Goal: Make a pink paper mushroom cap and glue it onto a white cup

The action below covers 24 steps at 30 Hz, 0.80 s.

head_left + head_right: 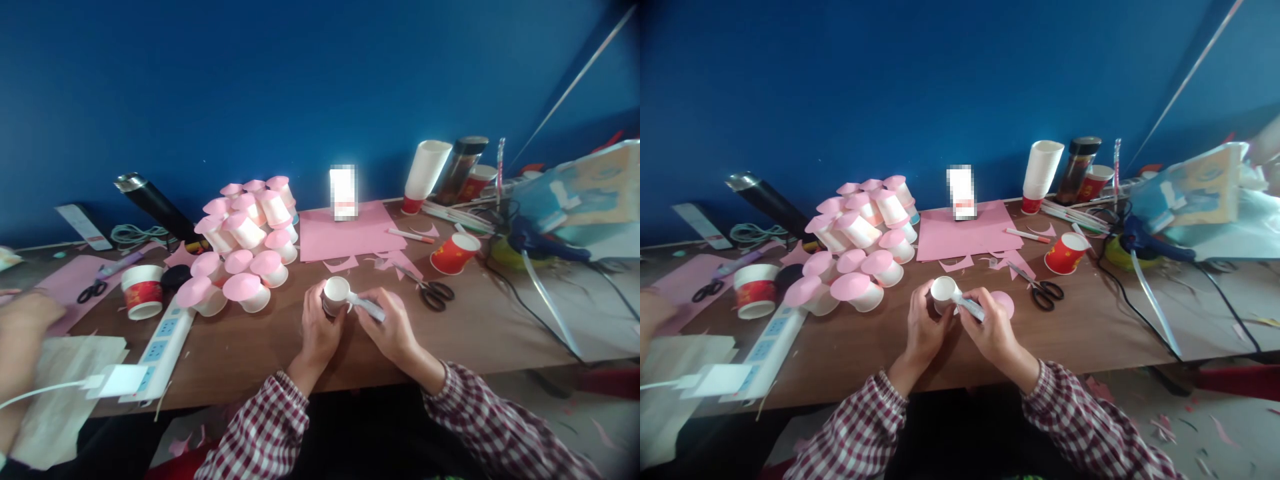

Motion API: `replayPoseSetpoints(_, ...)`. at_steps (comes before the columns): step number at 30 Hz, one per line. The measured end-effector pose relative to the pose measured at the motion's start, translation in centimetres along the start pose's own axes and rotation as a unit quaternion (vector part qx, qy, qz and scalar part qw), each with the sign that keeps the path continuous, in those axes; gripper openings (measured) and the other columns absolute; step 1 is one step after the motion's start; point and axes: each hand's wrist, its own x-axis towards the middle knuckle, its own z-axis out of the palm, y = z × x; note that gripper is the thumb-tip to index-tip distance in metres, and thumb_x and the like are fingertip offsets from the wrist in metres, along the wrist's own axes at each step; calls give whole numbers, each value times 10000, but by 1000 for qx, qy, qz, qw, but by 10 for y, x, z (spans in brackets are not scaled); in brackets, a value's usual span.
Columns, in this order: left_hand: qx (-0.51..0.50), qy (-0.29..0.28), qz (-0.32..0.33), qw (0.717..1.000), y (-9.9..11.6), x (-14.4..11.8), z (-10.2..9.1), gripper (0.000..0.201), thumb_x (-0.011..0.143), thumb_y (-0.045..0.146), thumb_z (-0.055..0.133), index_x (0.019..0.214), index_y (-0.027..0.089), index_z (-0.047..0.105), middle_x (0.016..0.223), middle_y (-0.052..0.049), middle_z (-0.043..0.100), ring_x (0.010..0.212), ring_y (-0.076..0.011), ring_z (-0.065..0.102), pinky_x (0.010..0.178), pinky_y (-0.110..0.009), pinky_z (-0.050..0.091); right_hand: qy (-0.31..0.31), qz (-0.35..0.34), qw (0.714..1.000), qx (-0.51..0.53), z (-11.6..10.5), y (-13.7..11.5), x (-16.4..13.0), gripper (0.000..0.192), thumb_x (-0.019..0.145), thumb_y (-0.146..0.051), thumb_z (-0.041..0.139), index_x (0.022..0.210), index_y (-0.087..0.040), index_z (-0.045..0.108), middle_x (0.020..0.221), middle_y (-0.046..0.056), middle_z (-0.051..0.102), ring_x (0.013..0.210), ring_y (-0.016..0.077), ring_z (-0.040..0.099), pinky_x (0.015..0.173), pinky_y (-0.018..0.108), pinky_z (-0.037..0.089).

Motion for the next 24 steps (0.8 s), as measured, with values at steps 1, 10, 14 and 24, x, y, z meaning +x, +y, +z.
replayPoseSetpoints(1, 0, 1, -1, 1000, 0, 0, 0, 520, 758, 307, 644, 1215, 183, 430, 1138, -119, 543, 1075, -238, 515, 917, -411, 442, -2, -3, 1000, 1, 1, 1, 0, 57, 825, -246, 553, 865, -207, 548, 775, 28, 646, 690, 158, 607, 657, 249, 476)
replayPoseSetpoints(10, 7, 12, 9, 1000, 1, 1, 1, 529, 747, 276, 649, 1216, 170, 429, 1119, -126, 548, 1058, -243, 528, 894, -418, 462, -32, 53, 998, -24, -27, 6, 0, 151, 852, -283, 504, 972, -199, 542, 815, 31, 653, 618, 141, 589, 541, 224, 450)
replayPoseSetpoints(14, 3, 13, 12, 1000, 1, 2, 1, 524, 749, 281, 644, 1214, 162, 435, 1123, -135, 544, 1070, -250, 525, 892, -421, 467, -17, 9, 998, -67, -48, 19, 30, 289, 847, -243, 487, 1131, -204, 523, 1006, 62, 665, 812, 185, 631, 686, 268, 481)
replayPoseSetpoints(24, 25, 15, 40, 999, -4, -1, 2, 598, 750, 245, 612, 1289, 136, 375, 1210, -168, 513, 1129, -273, 502, 925, -448, 451, -41, 68, 942, -325, -49, 84, 114, 358, 859, -238, 451, 1188, -130, 542, 997, 161, 681, 918, 298, 625, 739, 348, 454)
